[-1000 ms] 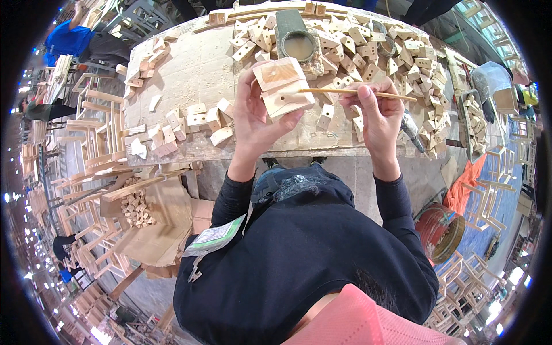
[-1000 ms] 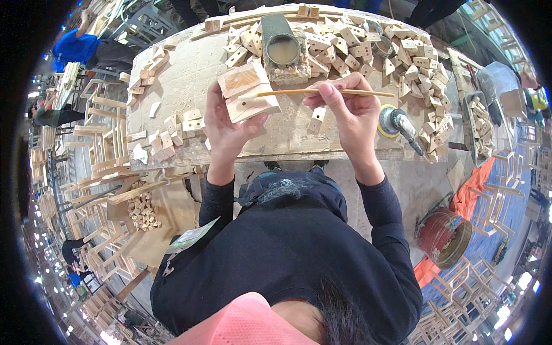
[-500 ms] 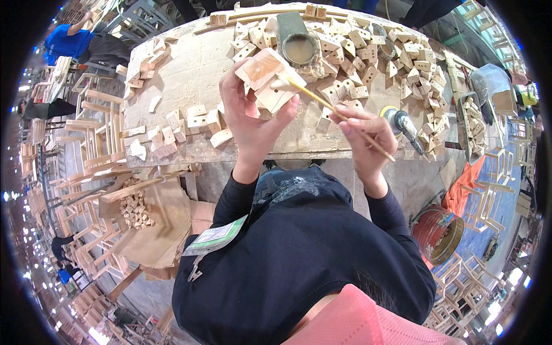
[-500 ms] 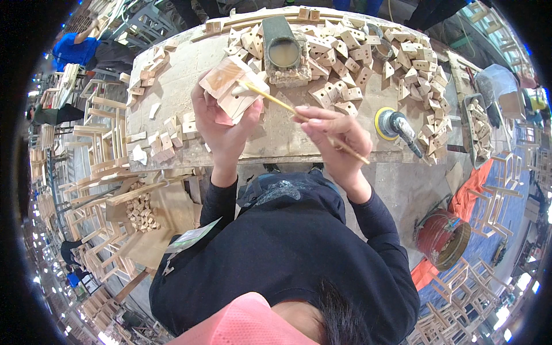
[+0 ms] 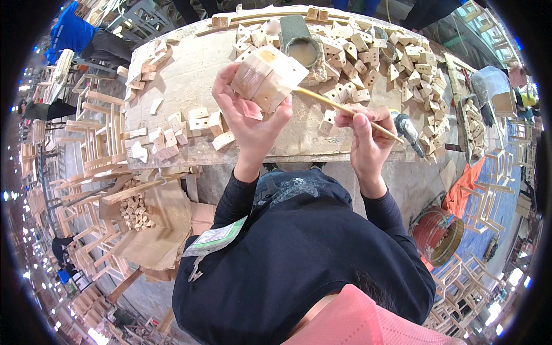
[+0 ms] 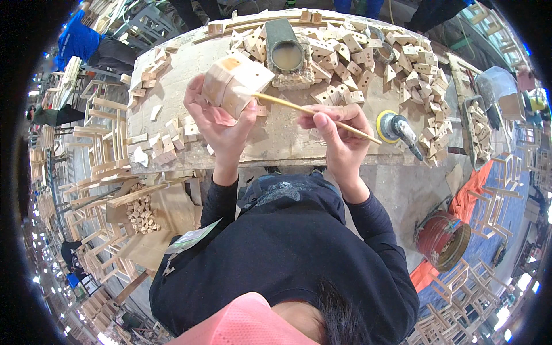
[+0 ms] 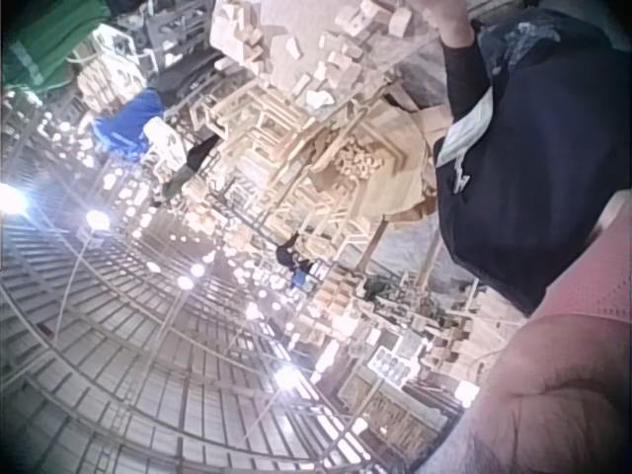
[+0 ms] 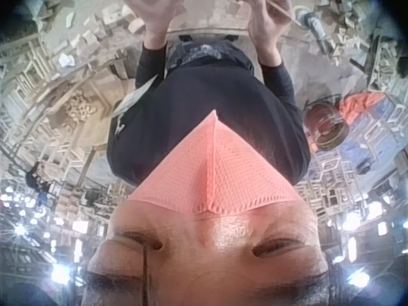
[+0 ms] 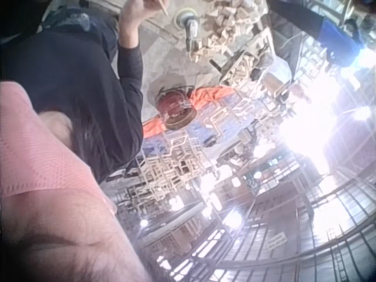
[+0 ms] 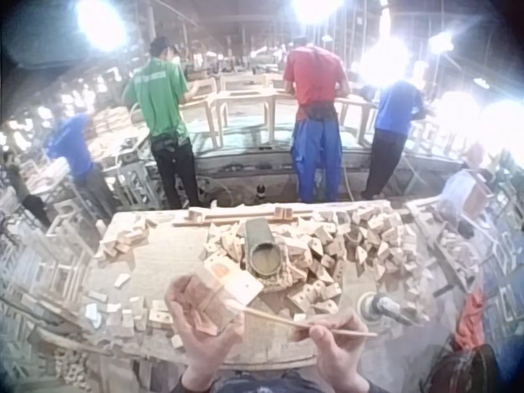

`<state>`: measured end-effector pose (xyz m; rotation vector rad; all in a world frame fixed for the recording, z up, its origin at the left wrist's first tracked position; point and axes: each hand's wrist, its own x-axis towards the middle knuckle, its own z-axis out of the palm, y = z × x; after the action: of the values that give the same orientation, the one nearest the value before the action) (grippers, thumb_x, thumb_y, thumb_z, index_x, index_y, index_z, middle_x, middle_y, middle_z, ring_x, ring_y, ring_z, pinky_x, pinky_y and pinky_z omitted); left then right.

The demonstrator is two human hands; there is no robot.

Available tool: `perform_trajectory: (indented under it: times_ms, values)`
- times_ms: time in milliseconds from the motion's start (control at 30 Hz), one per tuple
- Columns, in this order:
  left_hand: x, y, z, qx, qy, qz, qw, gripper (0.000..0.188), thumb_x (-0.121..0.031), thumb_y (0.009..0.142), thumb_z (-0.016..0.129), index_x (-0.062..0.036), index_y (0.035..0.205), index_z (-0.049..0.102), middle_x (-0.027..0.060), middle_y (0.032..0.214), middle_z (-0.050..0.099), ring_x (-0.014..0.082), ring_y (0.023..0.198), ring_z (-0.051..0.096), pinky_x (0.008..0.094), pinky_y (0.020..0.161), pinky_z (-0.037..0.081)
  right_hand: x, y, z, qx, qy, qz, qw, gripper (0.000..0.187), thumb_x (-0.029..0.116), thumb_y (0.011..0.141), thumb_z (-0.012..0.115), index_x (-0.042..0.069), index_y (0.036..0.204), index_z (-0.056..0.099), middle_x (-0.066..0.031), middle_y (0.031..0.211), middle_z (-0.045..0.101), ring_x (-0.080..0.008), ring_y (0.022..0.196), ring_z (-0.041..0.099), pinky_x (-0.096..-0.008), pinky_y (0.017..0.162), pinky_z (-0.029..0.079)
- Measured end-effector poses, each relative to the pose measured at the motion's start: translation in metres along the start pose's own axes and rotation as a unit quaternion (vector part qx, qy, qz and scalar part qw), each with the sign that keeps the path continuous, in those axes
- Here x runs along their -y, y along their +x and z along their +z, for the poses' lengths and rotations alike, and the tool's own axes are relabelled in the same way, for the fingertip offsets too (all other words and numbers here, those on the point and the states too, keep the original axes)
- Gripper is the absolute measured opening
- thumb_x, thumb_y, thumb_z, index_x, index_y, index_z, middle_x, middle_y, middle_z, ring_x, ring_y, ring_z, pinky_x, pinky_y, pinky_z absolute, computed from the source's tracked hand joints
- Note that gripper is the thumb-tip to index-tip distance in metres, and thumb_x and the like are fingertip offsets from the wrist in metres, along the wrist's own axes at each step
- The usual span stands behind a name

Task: The person applies glue to small wooden blocks using a brush and a container of adhesive. They pick up blocks, apply glue to specific surfaces, and join them together, repeating the process for multiple units.

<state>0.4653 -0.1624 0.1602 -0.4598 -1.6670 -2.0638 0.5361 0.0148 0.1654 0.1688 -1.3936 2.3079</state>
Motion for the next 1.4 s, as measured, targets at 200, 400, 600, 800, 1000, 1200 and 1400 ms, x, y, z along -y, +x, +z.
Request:
perform_trajectory:
  times_ms: [200, 400, 600, 800, 1000, 1200, 1400]
  values:
    - [0.005, 0.003, -0.007, 0.01, 0.008, 0.004, 1.0, 0.088, 0.003, 0.068, 0.073, -0.001, 0.142, 0.026, 0.0139, 0.128, 0.042, 0.0231, 0.12, 0.051, 0.0332, 0.099, 0.048, -0.006, 0.009, 0.01, -0.032, -0.063, -0.02, 0.997, 0.01, -0.005, 0.091, 0.062, -0.002, 0.094, 0.053, -0.0252, 0.103, 0.067, -0.0289, 0.089, 0.071, -0.0378, 0.08, 0.06]
    - [0.006, 0.011, -0.015, 0.015, 0.013, -0.011, 1.0, 0.088, 0.002, 0.067, 0.074, -0.001, 0.142, 0.026, 0.0138, 0.129, 0.042, 0.0231, 0.122, 0.049, 0.0337, 0.099, 0.047, -0.018, 0.012, 0.016, 0.014, -0.087, -0.045, 0.995, 0.013, -0.009, 0.088, 0.062, -0.002, 0.096, 0.053, -0.0268, 0.108, 0.065, -0.0293, 0.096, 0.069, -0.0371, 0.084, 0.06]
    - [0.02, 0.024, -0.031, 0.002, 0.042, 0.001, 0.999, 0.088, 0.001, 0.067, 0.074, -0.0004, 0.141, 0.028, 0.0134, 0.13, 0.041, 0.0237, 0.121, 0.049, 0.0374, 0.104, 0.041, -0.026, 0.017, 0.03, 0.058, -0.062, 0.004, 0.996, 0.014, -0.01, 0.088, 0.062, -0.001, 0.096, 0.054, -0.0268, 0.107, 0.066, -0.0287, 0.094, 0.07, -0.0376, 0.082, 0.06]
    - [0.089, 0.063, -0.076, -0.011, 0.156, -0.051, 0.986, 0.076, -0.016, 0.071, 0.079, 0.0019, 0.134, 0.04, 0.0115, 0.123, 0.049, 0.0193, 0.115, 0.051, 0.0344, 0.098, 0.043, -0.039, 0.044, 0.031, -0.045, -0.051, 0.046, 0.997, 0.009, -0.001, 0.093, 0.06, 0.0, 0.089, 0.052, -0.0225, 0.1, 0.069, -0.0248, 0.085, 0.071, -0.0342, 0.074, 0.06]
    - [0.253, 0.166, -0.173, -0.178, 0.208, -0.254, 0.928, 0.073, -0.035, 0.068, 0.085, 0.0052, 0.118, 0.05, 0.0176, 0.114, 0.058, 0.0218, 0.109, 0.054, 0.0336, 0.092, 0.047, -0.044, 0.068, 0.003, -0.123, -0.23, 0.084, 0.962, 0.009, 0.002, 0.093, 0.063, -0.001, 0.091, 0.055, -0.0188, 0.097, 0.069, -0.0204, 0.084, 0.07, -0.0314, 0.075, 0.059]
    - [0.352, 0.252, -0.191, -0.184, 0.537, -0.227, 0.792, 0.087, -0.051, 0.06, 0.084, 0.0028, 0.121, 0.051, 0.0239, 0.118, 0.057, 0.0402, 0.117, 0.049, 0.0525, 0.099, 0.041, -0.047, 0.067, -0.006, -0.185, -0.309, 0.117, 0.926, 0.01, 0.001, 0.093, 0.063, -0.003, 0.09, 0.055, -0.0198, 0.096, 0.069, -0.0205, 0.085, 0.07, -0.0305, 0.077, 0.059]
    - [0.407, 0.267, -0.21, -0.116, 0.526, -0.166, 0.826, 0.08, -0.055, 0.064, 0.078, 0.0012, 0.117, 0.057, 0.0205, 0.118, 0.061, 0.0372, 0.115, 0.053, 0.0523, 0.1, 0.038, -0.051, 0.074, -0.003, -0.163, -0.377, 0.103, 0.906, 0.009, -0.002, 0.091, 0.064, -0.005, 0.093, 0.056, -0.018, 0.098, 0.07, -0.0182, 0.086, 0.069, -0.0278, 0.076, 0.058]
